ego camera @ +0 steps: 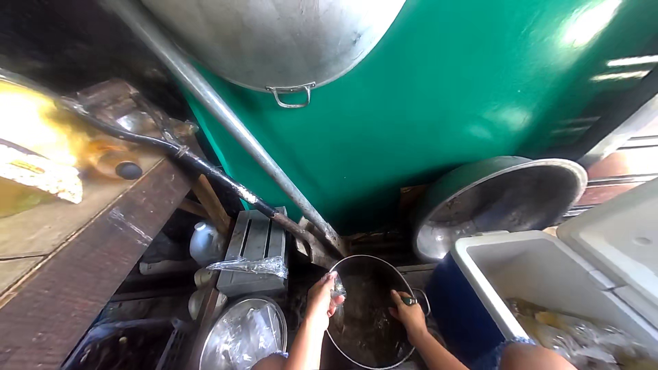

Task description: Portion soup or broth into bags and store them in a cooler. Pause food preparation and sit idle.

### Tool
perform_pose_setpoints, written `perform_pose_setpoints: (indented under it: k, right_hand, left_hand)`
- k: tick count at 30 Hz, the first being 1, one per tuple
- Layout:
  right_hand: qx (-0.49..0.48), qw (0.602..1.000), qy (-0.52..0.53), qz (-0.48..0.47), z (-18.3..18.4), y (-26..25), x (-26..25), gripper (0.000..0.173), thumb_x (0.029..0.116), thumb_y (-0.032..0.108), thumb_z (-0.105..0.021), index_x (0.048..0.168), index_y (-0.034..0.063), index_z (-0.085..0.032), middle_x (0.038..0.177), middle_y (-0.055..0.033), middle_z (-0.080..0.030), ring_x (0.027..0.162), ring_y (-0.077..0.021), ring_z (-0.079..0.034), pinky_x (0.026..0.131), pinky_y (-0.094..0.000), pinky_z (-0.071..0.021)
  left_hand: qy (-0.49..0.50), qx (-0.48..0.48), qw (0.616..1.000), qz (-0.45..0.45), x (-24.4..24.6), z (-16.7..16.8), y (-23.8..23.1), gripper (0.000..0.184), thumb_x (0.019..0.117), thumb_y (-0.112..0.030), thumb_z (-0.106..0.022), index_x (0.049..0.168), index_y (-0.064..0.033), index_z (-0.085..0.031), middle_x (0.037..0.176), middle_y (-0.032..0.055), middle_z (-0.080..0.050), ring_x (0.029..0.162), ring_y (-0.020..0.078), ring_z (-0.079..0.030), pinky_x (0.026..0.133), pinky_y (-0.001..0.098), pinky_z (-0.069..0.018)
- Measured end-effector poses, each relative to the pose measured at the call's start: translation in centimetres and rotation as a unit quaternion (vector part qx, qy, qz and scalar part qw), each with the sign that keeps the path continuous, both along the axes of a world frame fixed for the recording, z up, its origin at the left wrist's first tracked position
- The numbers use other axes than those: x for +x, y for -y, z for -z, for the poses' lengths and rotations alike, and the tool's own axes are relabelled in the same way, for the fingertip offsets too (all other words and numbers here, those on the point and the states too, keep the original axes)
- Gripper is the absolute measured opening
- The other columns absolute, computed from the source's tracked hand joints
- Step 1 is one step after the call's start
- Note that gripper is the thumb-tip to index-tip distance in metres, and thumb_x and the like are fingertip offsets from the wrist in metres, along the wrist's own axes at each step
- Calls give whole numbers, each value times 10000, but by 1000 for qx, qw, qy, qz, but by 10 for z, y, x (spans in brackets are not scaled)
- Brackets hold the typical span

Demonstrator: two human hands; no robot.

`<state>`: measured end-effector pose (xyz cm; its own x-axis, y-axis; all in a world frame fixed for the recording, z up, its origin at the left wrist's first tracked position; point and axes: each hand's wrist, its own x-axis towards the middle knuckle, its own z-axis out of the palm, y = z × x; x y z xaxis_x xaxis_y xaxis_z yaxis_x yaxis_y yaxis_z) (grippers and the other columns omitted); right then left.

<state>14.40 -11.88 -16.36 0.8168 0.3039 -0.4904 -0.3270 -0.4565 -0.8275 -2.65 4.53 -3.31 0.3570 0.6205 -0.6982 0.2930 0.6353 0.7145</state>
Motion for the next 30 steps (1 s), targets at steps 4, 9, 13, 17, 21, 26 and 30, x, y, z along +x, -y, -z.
perform_pose_setpoints:
  k: [4, 9, 13, 17, 21, 26, 30]
  right_hand:
    - [45, 998, 16, -43, -56, -3, 25, 297, 1025, 306, -654, 1165, 46, -692, 1053, -148, -723, 827, -244, -732, 746, -415, -627]
    - [60, 987, 99, -110, -157, -19, 40, 266, 1024, 317, -638, 1091, 67, -699, 935, -94, -731, 717, -194, -728, 653, -368, -635]
    - [47, 971, 173, -160, -231, -32, 30, 247, 1017, 332, -631, 1054, 101, -708, 828, -55, -739, 641, -163, -725, 611, -340, -635]
    - [35, 936, 283, -207, -267, -39, -7, 291, 984, 418, -648, 1002, 137, -723, 739, 9, -718, 589, -104, -695, 591, -308, -612]
    - [97, 830, 494, -240, -241, -29, -62, 331, 887, 402, -762, 913, 72, -760, 867, -95, -699, 755, -205, -689, 676, -398, -594]
    - [131, 757, 565, -301, -198, 22, -125, 195, 901, 261, -784, 916, 68, -760, 1021, -210, -710, 725, -277, -726, 554, -410, -605]
    - [131, 743, 598, -269, -154, 51, -128, 165, 941, 268, -758, 936, 104, -739, 1091, -242, -678, 874, -262, -724, 698, -323, -613]
  left_hand:
    - [-1, 11, 1000, 8, 0, 3, 1, 346, 1081, -339, -531, 1351, -149, -634, 1008, 120, -648, 602, 143, -539, 519, 260, -424]
    - [10, -16, 1000, -15, -1, 2, 3, 442, 1070, -455, -506, 1350, -139, -636, 1200, 161, -641, 772, 217, -582, 633, 332, -453]
    - [35, -25, 999, -23, 4, -4, 8, 599, 1049, -628, -380, 1376, -187, -620, 1099, 165, -648, 726, 224, -568, 634, 347, -458]
    - [95, -46, 994, -34, 13, -9, 16, 690, 1020, -710, -297, 1499, -261, -508, 1446, 189, -509, 1035, 323, -605, 826, 449, -495]
    - [143, -70, 983, -93, 30, -5, 22, 713, 1001, -731, -334, 1528, -271, -472, 1496, 180, -490, 1152, 360, -594, 896, 512, -495]
    - [209, -105, 957, -170, 46, -22, 31, 708, 1029, -675, -337, 1601, -258, -321, 1571, 171, -387, 1169, 340, -581, 914, 476, -507]
    - [208, -138, 950, -186, 55, -18, 29, 727, 1010, -702, -332, 1608, -290, -291, 1478, 216, -467, 1005, 319, -615, 805, 418, -517]
